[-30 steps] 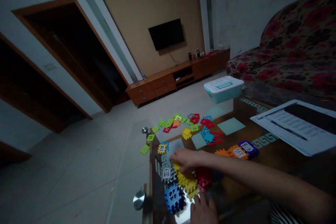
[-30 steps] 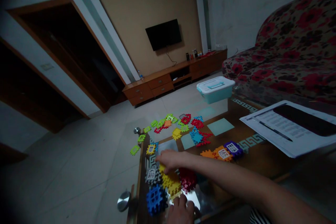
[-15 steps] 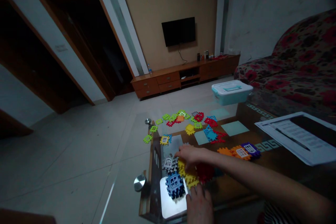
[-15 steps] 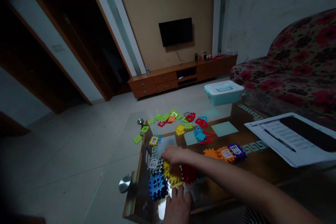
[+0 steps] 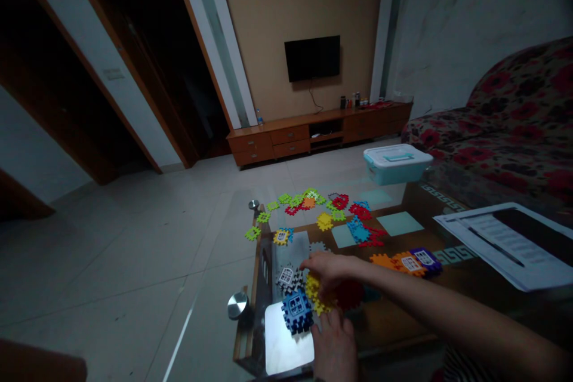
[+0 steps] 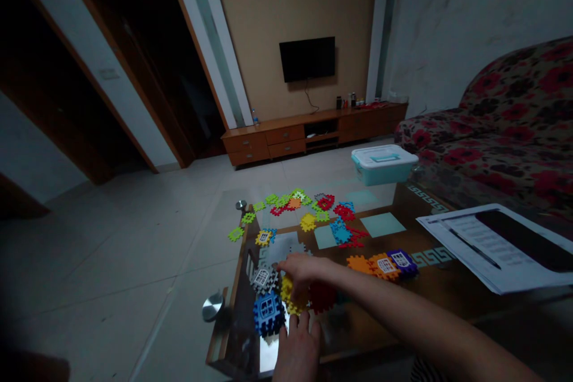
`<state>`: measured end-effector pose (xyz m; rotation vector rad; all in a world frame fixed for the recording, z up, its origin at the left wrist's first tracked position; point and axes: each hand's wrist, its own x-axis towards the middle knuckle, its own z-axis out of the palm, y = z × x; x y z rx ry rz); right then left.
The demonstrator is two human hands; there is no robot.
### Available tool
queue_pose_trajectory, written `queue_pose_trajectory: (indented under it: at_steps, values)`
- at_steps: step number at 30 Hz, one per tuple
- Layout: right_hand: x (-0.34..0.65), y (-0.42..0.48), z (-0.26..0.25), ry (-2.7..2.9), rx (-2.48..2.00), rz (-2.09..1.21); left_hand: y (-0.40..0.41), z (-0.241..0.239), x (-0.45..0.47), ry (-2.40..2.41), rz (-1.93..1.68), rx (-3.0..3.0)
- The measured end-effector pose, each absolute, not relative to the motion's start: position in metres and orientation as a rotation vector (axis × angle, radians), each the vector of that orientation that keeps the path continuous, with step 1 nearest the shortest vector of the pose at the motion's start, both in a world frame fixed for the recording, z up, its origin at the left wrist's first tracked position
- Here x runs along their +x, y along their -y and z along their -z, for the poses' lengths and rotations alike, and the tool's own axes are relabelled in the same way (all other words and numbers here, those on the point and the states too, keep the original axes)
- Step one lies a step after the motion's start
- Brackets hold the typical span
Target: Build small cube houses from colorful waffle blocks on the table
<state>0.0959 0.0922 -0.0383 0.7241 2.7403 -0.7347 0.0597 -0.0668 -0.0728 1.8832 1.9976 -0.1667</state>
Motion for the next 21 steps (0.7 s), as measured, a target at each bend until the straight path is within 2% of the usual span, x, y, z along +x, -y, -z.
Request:
queue_pose_trajectory:
  at_steps: [6,15,21]
  values:
    - [0.101,-0.086,0.041,-2.760,0.696,0.775,0.068,0.072,0.063,-2.018,0.171,1.916]
    - [0.100,-0.097,0.036,-2.749,0.616,0.757,0.068,0.047,0.067,-2.045,0.093,1.901]
    - [0.097,-0.100,0.046,-2.825,0.653,0.587,0.070,0.051,0.064,-2.020,0.127,1.874]
